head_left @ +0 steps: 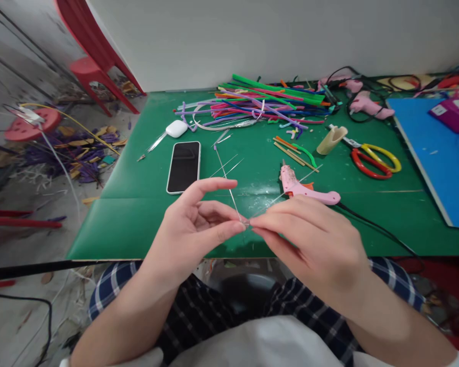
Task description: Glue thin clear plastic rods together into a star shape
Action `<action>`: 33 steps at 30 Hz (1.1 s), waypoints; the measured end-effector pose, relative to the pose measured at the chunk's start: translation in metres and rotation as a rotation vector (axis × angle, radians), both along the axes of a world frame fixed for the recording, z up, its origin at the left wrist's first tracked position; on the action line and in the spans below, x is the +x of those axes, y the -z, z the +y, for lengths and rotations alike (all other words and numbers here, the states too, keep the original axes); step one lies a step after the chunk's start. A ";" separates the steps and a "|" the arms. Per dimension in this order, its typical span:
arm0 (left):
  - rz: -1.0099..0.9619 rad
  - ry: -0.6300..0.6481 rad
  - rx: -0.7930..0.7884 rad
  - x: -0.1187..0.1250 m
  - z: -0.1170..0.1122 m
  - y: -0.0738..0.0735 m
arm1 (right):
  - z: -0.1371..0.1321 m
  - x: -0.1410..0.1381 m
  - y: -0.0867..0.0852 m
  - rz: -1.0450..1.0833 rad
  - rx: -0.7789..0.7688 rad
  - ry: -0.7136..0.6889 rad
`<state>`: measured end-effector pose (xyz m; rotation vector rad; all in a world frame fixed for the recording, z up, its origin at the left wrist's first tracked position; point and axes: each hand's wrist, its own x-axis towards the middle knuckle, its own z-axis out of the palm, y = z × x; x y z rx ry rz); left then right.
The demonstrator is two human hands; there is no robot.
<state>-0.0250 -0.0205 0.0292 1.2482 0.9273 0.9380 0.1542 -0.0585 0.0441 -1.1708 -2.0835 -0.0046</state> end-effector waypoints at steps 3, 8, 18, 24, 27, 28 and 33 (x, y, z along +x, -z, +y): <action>-0.009 0.001 -0.009 0.001 0.000 0.000 | 0.000 -0.001 0.000 0.006 0.004 -0.001; -0.011 -0.016 -0.026 0.002 -0.001 0.001 | 0.000 -0.003 0.000 0.001 0.022 0.013; -0.063 -0.010 -0.037 0.003 0.001 0.003 | 0.001 0.003 -0.001 0.005 -0.028 0.011; -0.042 -0.019 -0.057 0.003 0.000 0.004 | 0.001 0.001 -0.001 -0.023 0.013 -0.015; -0.017 -0.035 -0.061 0.004 0.000 0.004 | 0.001 0.000 0.001 -0.026 0.046 -0.006; -0.015 -0.033 -0.058 0.004 -0.001 0.004 | 0.001 -0.001 0.001 -0.027 0.053 -0.003; -0.042 0.003 -0.040 0.007 -0.002 0.002 | 0.002 0.000 0.004 -0.049 0.076 0.017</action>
